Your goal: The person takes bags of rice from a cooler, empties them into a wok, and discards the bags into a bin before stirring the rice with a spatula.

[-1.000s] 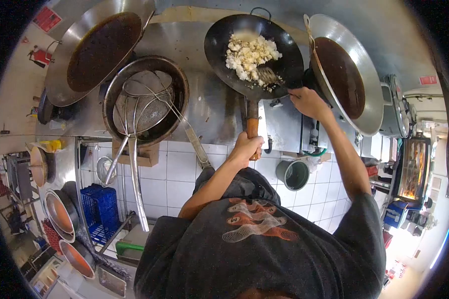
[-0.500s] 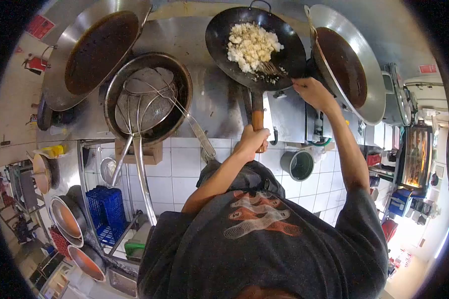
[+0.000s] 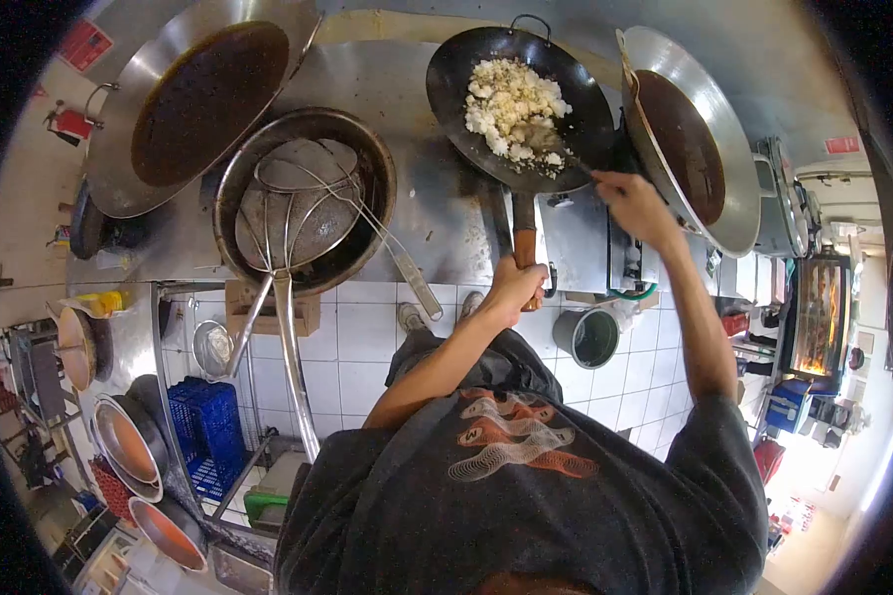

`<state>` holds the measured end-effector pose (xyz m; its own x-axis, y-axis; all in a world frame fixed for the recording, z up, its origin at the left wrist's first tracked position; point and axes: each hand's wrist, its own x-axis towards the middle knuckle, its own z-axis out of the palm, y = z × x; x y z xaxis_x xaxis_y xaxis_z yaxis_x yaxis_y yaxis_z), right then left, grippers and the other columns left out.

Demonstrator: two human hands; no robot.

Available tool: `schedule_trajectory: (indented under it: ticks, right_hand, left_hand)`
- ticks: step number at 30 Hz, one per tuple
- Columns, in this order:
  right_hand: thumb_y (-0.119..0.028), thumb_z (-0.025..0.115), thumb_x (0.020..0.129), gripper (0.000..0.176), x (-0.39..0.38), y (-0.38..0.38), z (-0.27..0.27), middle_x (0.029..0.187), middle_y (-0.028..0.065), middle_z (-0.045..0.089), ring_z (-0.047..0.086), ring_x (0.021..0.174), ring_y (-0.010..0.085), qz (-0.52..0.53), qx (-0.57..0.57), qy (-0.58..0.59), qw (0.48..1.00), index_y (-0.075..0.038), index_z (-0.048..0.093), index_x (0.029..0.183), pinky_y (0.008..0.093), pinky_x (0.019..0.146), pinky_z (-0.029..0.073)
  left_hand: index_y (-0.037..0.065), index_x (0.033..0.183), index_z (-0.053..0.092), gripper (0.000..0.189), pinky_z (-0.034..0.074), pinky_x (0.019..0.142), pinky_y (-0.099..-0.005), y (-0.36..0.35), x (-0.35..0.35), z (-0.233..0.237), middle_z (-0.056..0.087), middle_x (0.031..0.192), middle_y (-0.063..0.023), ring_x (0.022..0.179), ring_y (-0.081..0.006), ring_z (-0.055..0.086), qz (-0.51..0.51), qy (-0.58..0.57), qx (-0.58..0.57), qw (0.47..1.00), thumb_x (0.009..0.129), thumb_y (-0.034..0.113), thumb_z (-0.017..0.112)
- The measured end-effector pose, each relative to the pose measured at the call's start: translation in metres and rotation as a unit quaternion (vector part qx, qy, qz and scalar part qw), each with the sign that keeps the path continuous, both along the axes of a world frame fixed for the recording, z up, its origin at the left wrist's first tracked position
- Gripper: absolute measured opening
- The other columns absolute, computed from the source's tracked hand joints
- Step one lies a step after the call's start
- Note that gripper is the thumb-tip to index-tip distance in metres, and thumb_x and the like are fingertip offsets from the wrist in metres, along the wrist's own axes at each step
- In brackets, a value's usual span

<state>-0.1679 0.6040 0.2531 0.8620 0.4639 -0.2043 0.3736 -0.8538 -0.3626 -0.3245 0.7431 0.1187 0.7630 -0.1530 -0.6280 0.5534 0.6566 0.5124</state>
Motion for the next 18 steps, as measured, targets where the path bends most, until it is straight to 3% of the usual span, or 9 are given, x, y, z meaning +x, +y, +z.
schedule_trajectory:
  ticks: [3,5,8,11,13,17,18]
  right_hand:
    - [-0.022,0.052,0.090,0.038,-0.022,0.056,-0.003,0.107,0.0243,0.065,0.065,0.101,0.0303,0.023,-0.065,0.045,0.997,-0.001,0.060,0.120,0.0350,0.087,0.048]
    - [-0.023,0.052,0.090,0.037,-0.003,0.040,-0.047,0.104,0.0247,0.065,0.066,0.098,0.0294,0.133,-0.163,-0.017,0.977,-0.001,0.061,0.118,0.0342,0.085,0.048]
    - [-0.023,0.054,0.089,0.036,0.001,0.034,0.007,0.103,0.0256,0.065,0.066,0.097,0.0304,0.026,-0.047,0.084,0.995,-0.001,0.063,0.116,0.0343,0.085,0.048]
    - [-0.023,0.056,0.088,0.035,-0.026,0.026,0.018,0.104,0.0232,0.065,0.065,0.099,0.0325,0.049,-0.077,0.032,0.995,0.000,0.064,0.113,0.0357,0.087,0.048]
    - [-0.023,0.056,0.088,0.034,-0.026,0.025,-0.011,0.100,0.0230,0.066,0.066,0.098,0.0309,0.093,-0.031,-0.029,0.995,-0.001,0.064,0.112,0.0365,0.084,0.049]
    - [-0.024,0.056,0.087,0.035,0.033,0.037,-0.028,0.099,0.0231,0.067,0.067,0.091,0.0336,0.180,-0.116,-0.060,0.975,0.000,0.065,0.111,0.0391,0.079,0.049]
    - [-0.023,0.055,0.088,0.035,0.032,0.042,-0.005,0.102,0.0228,0.066,0.066,0.093,0.0336,0.124,-0.127,-0.031,0.984,0.001,0.064,0.112,0.0386,0.082,0.049]
  left_hand:
    - [0.003,0.080,0.050,0.011,0.040,0.037,-0.0301,0.002,-0.001,0.005,0.049,0.061,-0.0032,0.045,-0.0122,0.047,-0.005,0.006,-0.004,1.000,0.075,0.003,0.059]
    - [0.003,0.079,0.050,0.010,0.038,0.036,-0.0300,0.000,-0.002,-0.002,0.049,0.061,-0.0034,0.045,-0.0120,0.046,-0.008,0.007,0.008,1.000,0.075,0.003,0.059]
    - [0.003,0.077,0.049,0.010,0.034,0.034,-0.0297,-0.002,0.000,-0.006,0.048,0.058,-0.0032,0.043,-0.0117,0.045,0.013,-0.004,-0.008,1.000,0.075,0.003,0.059]
    - [0.002,0.076,0.049,0.010,0.033,0.033,-0.0297,0.001,-0.003,0.002,0.047,0.056,-0.0030,0.042,-0.0118,0.044,0.032,-0.003,-0.033,0.999,0.076,0.003,0.059]
    - [0.002,0.075,0.049,0.010,0.033,0.033,-0.0297,0.003,-0.002,-0.002,0.047,0.056,-0.0031,0.042,-0.0119,0.044,0.025,-0.010,-0.028,0.999,0.076,0.003,0.059]
    - [0.002,0.075,0.051,0.010,0.033,0.034,-0.0302,-0.001,0.000,-0.016,0.049,0.059,-0.0045,0.044,-0.0128,0.046,0.005,-0.020,-0.001,1.000,0.076,0.003,0.061]
    - [0.002,0.075,0.051,0.010,0.034,0.034,-0.0304,0.002,-0.002,-0.013,0.049,0.059,-0.0045,0.045,-0.0129,0.047,0.003,-0.015,-0.004,1.000,0.076,0.003,0.061]
